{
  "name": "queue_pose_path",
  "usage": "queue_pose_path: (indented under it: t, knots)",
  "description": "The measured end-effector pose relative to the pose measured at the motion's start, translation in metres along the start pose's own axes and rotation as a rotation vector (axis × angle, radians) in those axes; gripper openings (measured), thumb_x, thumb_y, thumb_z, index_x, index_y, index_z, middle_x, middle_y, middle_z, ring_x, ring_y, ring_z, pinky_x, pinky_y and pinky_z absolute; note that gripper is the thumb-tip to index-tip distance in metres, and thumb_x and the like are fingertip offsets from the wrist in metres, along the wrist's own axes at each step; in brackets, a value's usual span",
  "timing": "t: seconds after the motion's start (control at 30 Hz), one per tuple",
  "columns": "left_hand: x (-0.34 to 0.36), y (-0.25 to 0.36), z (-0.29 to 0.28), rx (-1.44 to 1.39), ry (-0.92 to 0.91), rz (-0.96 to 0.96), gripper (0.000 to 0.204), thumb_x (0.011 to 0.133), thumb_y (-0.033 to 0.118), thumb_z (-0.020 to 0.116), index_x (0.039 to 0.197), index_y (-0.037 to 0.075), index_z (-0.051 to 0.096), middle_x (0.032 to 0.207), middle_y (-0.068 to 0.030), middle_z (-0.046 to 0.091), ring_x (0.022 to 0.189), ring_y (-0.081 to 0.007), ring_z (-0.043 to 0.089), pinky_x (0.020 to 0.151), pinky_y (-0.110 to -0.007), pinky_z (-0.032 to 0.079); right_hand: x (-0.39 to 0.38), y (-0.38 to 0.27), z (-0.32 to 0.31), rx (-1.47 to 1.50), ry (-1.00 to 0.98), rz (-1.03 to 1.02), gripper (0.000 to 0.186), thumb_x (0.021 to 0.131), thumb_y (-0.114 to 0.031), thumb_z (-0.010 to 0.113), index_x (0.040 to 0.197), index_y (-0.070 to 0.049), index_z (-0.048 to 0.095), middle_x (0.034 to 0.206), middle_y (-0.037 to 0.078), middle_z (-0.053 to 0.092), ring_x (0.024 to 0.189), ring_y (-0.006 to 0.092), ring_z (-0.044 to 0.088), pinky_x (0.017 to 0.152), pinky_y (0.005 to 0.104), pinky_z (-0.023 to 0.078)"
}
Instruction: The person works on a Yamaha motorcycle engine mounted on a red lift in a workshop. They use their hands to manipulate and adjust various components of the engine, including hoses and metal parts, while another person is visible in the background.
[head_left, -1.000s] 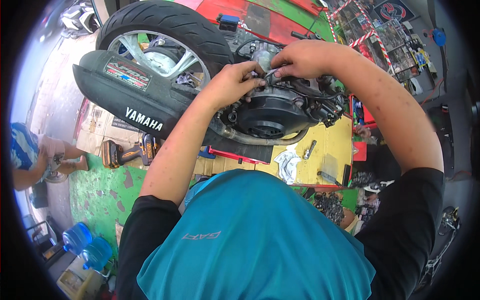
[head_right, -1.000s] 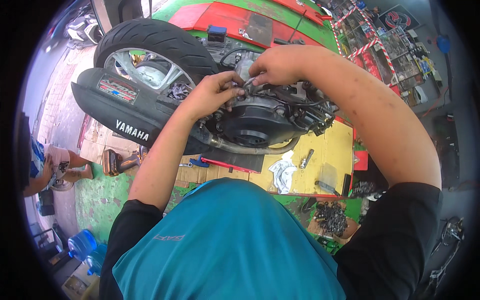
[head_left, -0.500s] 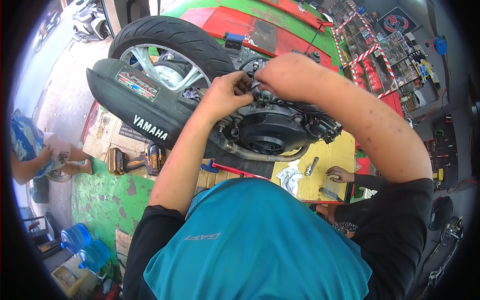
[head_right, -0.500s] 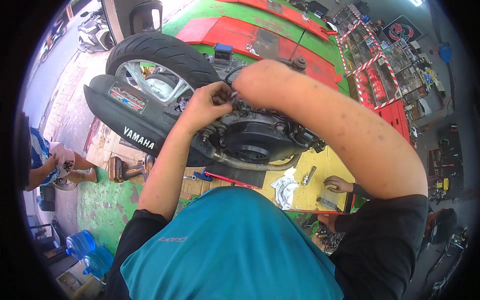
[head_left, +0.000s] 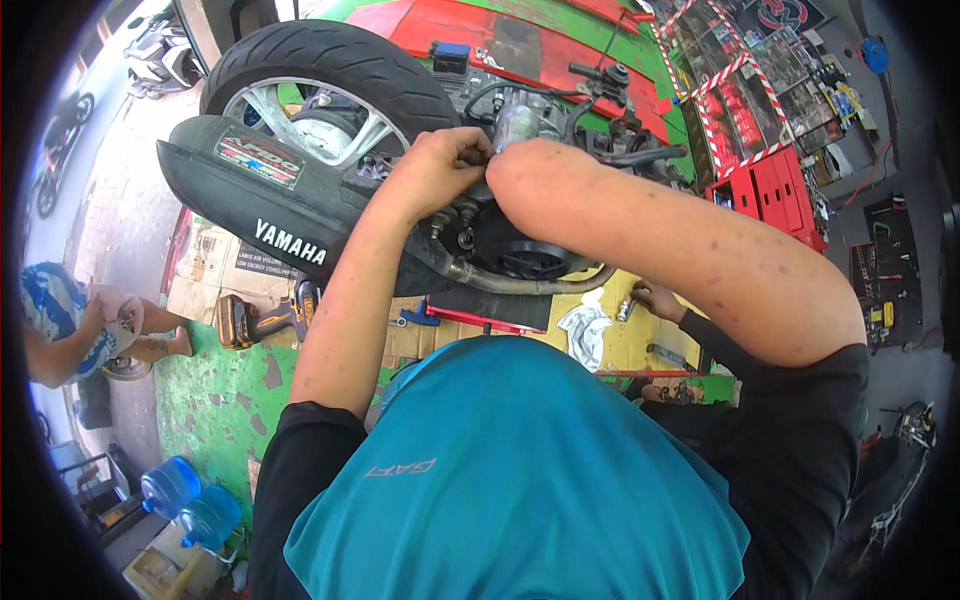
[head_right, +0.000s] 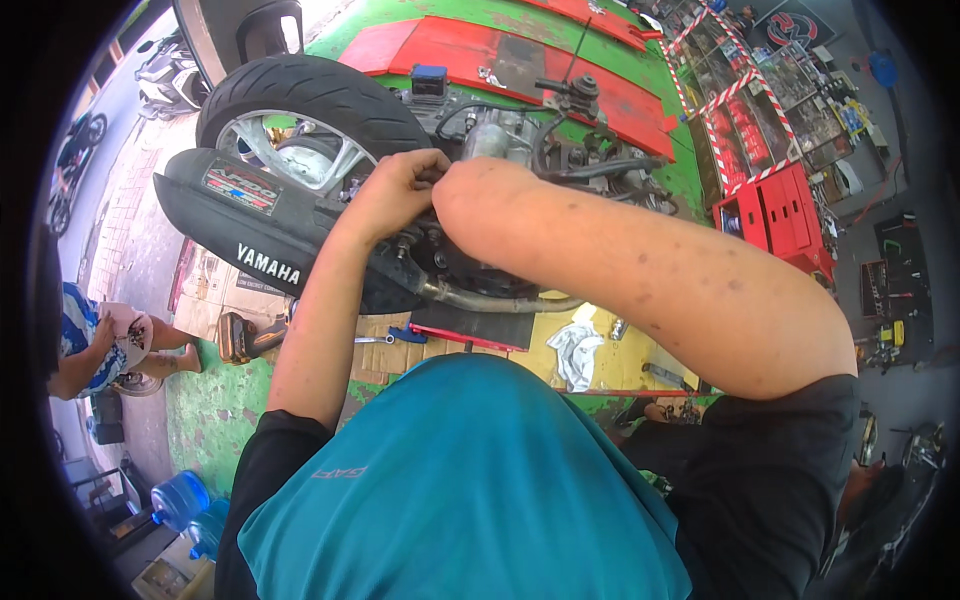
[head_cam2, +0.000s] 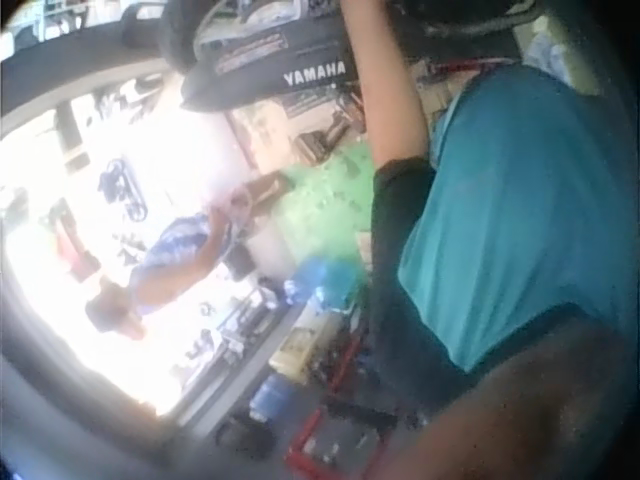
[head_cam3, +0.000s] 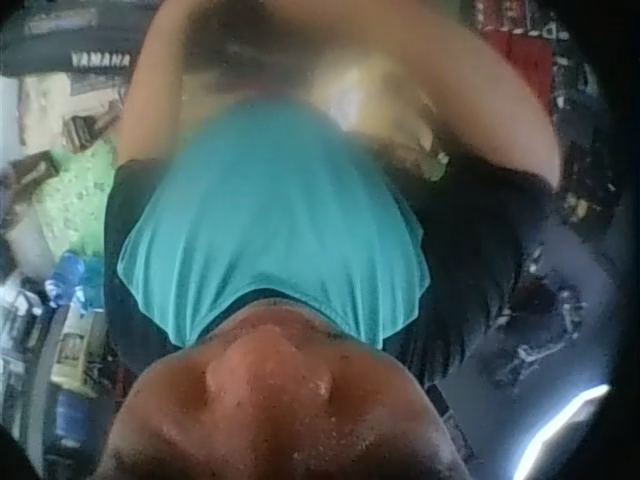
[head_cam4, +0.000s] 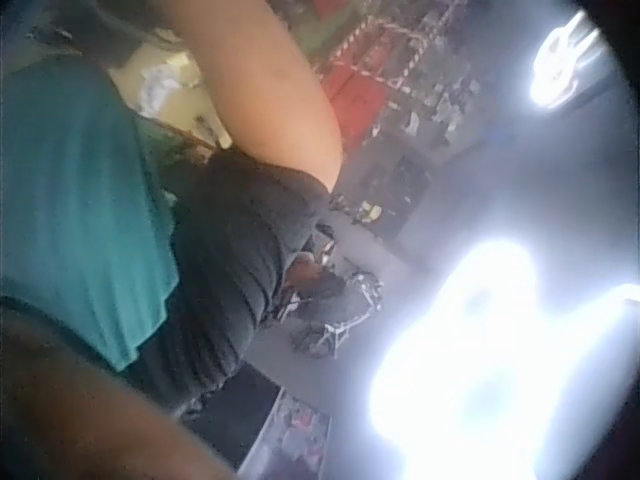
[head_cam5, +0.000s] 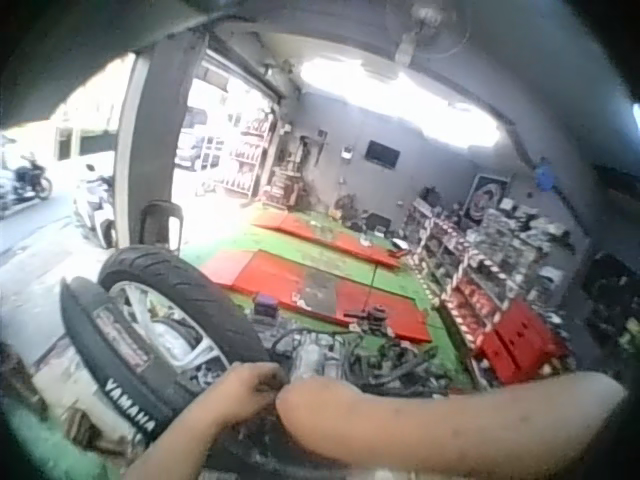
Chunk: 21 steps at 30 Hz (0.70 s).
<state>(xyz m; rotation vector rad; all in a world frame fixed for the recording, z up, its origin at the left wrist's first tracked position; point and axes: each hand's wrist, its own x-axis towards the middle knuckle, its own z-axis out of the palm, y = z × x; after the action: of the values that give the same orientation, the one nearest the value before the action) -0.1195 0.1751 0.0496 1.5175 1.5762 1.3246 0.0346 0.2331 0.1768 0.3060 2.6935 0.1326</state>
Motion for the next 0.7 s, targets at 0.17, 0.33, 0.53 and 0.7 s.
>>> queue_pose_path:
  t: [0.17,0.33,0.53,0.7]
  knots:
    - [0.007,-0.001,0.004,0.080,0.019,0.081,0.021,0.084,0.005,0.077,0.105,0.000,0.072,0.096,-0.0180,0.078,0.091,-0.0256,0.078,0.082,-0.037,0.059,0.001,0.007,-0.012,-0.008,-0.031,0.040,0.017,0.080,-0.011,0.072,0.091,0.000,0.078,0.090,0.022,0.076,0.087,0.0396,0.076,0.077,0.0486,0.061]
    - [0.003,-0.016,0.002,-0.005,0.035,0.084,0.018,0.087,-0.002,0.072,0.105,-0.003,0.069,0.093,-0.0130,0.078,0.087,-0.0151,0.074,0.079,-0.032,0.058,0.000,0.000,-0.010,-0.230,0.005,0.027,0.021,0.088,-0.018,0.070,0.100,-0.003,0.078,0.097,0.018,0.078,0.092,0.0337,0.077,0.077,0.0465,0.062]
    - [0.006,-0.010,0.008,-0.036,-0.006,0.051,0.017,0.090,-0.002,0.069,0.106,-0.003,0.067,0.099,-0.0115,0.078,0.087,-0.0115,0.071,0.079,-0.029,0.056,-0.002,0.001,0.009,-0.213,0.047,0.148,0.025,0.090,-0.019,0.070,0.111,-0.009,0.078,0.096,0.012,0.079,0.091,0.0279,0.078,0.076,0.0428,0.062]
    - [0.003,-0.004,0.007,0.038,-0.001,0.054,0.019,0.090,0.000,0.070,0.109,-0.003,0.067,0.102,-0.0114,0.078,0.093,-0.0142,0.072,0.082,-0.031,0.055,0.008,0.012,0.013,-0.207,0.011,0.078,0.023,0.091,-0.016,0.070,0.111,-0.011,0.081,0.113,0.010,0.079,0.108,0.0289,0.075,0.088,0.0426,0.061]
